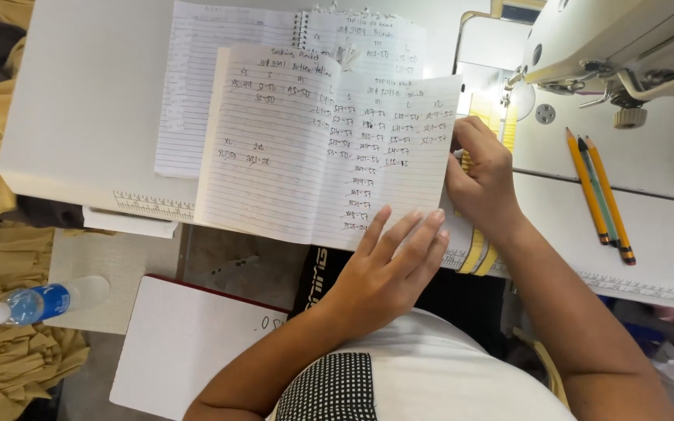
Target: The person opens a red notebook and flips through several pages of handwritten notes. They then use a green pen to write additional entries on a lined page. The person continues to flip pages and write in the notebook throughout the clip.
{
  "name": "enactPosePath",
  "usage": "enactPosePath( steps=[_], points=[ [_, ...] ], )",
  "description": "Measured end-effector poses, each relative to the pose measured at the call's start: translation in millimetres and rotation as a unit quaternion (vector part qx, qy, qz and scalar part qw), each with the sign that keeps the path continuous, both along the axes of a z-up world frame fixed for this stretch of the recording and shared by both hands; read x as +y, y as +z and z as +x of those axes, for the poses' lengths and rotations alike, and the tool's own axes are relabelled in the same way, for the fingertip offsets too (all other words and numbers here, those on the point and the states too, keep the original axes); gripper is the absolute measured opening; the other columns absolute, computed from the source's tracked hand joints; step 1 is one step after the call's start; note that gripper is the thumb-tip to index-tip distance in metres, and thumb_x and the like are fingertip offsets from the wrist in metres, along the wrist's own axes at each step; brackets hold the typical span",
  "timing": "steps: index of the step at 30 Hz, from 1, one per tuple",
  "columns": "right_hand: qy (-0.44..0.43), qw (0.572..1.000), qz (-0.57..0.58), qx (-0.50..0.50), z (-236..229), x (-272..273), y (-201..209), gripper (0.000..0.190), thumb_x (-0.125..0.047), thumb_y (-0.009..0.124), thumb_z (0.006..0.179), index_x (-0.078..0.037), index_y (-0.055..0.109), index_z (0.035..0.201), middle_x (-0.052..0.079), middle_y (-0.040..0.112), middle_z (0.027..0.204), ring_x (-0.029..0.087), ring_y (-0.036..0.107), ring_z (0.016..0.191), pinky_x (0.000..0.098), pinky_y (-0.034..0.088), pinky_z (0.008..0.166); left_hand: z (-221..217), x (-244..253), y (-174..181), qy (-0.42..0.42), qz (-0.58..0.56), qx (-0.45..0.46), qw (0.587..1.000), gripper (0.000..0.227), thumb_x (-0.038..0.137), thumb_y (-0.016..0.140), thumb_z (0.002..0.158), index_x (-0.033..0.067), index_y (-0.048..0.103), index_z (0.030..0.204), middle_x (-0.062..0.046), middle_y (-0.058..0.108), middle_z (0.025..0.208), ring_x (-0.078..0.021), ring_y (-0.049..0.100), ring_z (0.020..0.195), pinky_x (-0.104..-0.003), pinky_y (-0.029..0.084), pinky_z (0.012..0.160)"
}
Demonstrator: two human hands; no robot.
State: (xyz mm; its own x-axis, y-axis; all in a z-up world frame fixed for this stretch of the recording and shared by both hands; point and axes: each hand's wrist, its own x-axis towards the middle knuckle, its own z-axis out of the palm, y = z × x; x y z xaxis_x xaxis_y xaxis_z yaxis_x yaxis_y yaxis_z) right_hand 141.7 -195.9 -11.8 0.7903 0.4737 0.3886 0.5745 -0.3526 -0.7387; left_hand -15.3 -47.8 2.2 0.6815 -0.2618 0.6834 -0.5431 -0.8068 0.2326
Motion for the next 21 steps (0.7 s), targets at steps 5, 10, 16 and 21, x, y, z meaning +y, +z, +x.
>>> enactPosePath(
  steps=[5, 10, 16, 21],
  points=[
    [0.001, 0.999, 0.024, 0.025, -1, 5, 8, 0.007, -0.001, 0.067, 0.102, 0.000, 0.072, 0.107, 0.014, 0.061, 0.089, 0.026, 0.063, 0.078, 0.0385, 0.054, 0.072, 3, 16, -17, 0.012, -0.045, -0.052, 0.998, 0.028, 0.006, 0.062, 0.096, 0.0064, 0.075, 0.120, -0.014, 0.068, 0.113, -0.0192, 0.063, 0.076, -0.053, 0.062, 0.097],
    [0.001, 0.999, 0.027, 0.030, -5, 4, 11, 0.026, 0.006, 0.066, 0.101, 0.003, 0.071, 0.126, 0.020, 0.061, 0.095, 0.031, 0.064, 0.083, 0.0422, 0.055, 0.079, -12, 101, -16, 0.141, -0.108, -0.072, 0.981, 0.028, 0.013, 0.055, 0.102, 0.0026, 0.075, 0.119, -0.018, 0.061, 0.114, -0.0273, 0.062, 0.088, -0.047, 0.058, 0.092],
    [-0.010, 0.997, -0.030, -0.069, -14, 7, 24, 0.033, 0.000, 0.066, 0.100, 0.003, 0.064, 0.132, 0.016, 0.062, 0.110, 0.024, 0.058, 0.085, 0.0356, 0.053, 0.080, -35, 153, 40, 0.357, -0.110, -0.019, 0.927, 0.040, 0.019, 0.050, 0.115, -0.0144, 0.057, 0.135, -0.022, 0.036, 0.136, -0.0346, 0.046, 0.123, -0.051, 0.047, 0.108],
    [0.027, 0.997, 0.057, 0.054, -32, 24, 49, 0.048, -0.012, 0.059, 0.110, -0.008, 0.039, 0.154, 0.013, 0.060, 0.123, 0.018, 0.063, 0.093, 0.0286, 0.057, 0.073, -22, 80, 45, 0.190, 0.029, 0.035, 0.981, 0.029, 0.022, 0.065, 0.101, 0.0058, 0.064, 0.124, -0.015, 0.063, 0.126, -0.0352, 0.061, 0.118, -0.060, 0.044, 0.110]
  ],
)
